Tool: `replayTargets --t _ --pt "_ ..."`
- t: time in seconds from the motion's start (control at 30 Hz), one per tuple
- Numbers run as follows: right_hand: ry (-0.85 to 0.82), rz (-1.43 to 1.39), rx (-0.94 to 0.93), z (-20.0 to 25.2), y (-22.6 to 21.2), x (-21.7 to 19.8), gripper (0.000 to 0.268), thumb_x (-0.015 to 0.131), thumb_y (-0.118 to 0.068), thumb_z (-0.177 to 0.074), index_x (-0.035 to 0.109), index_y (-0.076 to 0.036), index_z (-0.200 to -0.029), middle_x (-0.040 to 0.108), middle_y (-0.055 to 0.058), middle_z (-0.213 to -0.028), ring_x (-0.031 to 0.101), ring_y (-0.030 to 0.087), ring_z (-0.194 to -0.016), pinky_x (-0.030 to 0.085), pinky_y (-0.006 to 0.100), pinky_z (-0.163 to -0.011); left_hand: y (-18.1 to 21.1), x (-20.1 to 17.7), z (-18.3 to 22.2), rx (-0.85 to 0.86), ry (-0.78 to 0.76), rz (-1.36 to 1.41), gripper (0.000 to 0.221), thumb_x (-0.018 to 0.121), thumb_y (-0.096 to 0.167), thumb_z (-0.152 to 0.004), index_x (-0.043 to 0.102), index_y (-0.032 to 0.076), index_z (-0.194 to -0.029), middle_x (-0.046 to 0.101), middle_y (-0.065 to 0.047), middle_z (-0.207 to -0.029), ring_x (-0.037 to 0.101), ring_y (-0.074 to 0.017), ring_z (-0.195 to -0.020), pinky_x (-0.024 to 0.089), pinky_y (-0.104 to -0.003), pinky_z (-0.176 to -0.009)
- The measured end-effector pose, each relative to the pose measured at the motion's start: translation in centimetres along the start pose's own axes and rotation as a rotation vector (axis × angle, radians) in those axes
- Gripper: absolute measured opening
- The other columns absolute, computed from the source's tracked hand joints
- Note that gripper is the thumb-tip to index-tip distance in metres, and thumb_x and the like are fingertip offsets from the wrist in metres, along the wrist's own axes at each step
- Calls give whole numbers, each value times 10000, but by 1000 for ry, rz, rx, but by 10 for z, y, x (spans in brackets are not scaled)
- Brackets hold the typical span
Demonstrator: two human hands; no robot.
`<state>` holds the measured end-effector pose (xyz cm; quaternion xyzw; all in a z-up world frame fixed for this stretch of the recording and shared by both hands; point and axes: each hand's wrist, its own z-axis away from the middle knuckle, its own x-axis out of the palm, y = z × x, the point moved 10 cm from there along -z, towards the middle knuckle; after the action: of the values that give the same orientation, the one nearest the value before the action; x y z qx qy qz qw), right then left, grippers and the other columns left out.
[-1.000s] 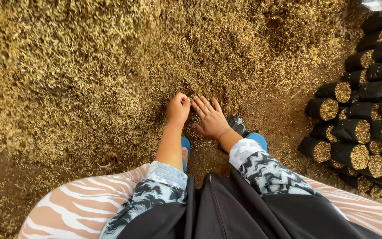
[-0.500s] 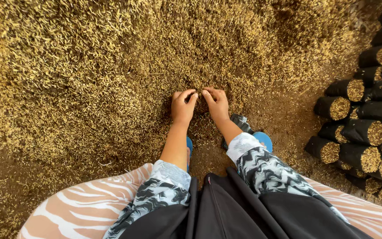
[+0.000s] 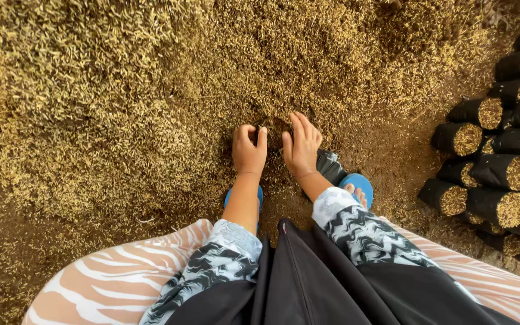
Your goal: The person scoops loose dried material from a large pile on the ground into small black plastic bags using their hands. They then fold the top of each bag to close it and place it aside with other filled bags.
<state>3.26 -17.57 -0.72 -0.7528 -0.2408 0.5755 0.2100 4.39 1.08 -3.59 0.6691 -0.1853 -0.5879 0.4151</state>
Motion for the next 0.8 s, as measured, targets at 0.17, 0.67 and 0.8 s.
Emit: replayTargets --t 0.17,0.67,0.8 --pt "-289 317 -372 33 -34 17 667 621 -342 -968 428 -72 -1547 414 124 -1631 358 266 -1516 162 563 -1237 -23 13 9 -180 -232 -80 407 660 440 -921 593 83 -737 638 -68 -771 624 -294 -693 487 -448 -628" --pt "-250 99 -188 -9 -9 3 442 549 -95 -946 636 -205 -1366 605 -12 -1507 547 201 -1403 388 431 -1215 -20 15 8 -169 -303 -107 341 631 395 -930 621 91 -775 657 -72 -775 619 -272 -657 488 -433 -615" --pt "-352 90 296 -18 68 -4 259 607 -171 -1033 702 -194 -1273 667 59 -1336 624 271 -1262 521 390 -1081 -25 13 17 -313 -394 -101 362 635 428 -937 622 98 -789 642 -60 -726 597 -231 -633 490 -405 -621"
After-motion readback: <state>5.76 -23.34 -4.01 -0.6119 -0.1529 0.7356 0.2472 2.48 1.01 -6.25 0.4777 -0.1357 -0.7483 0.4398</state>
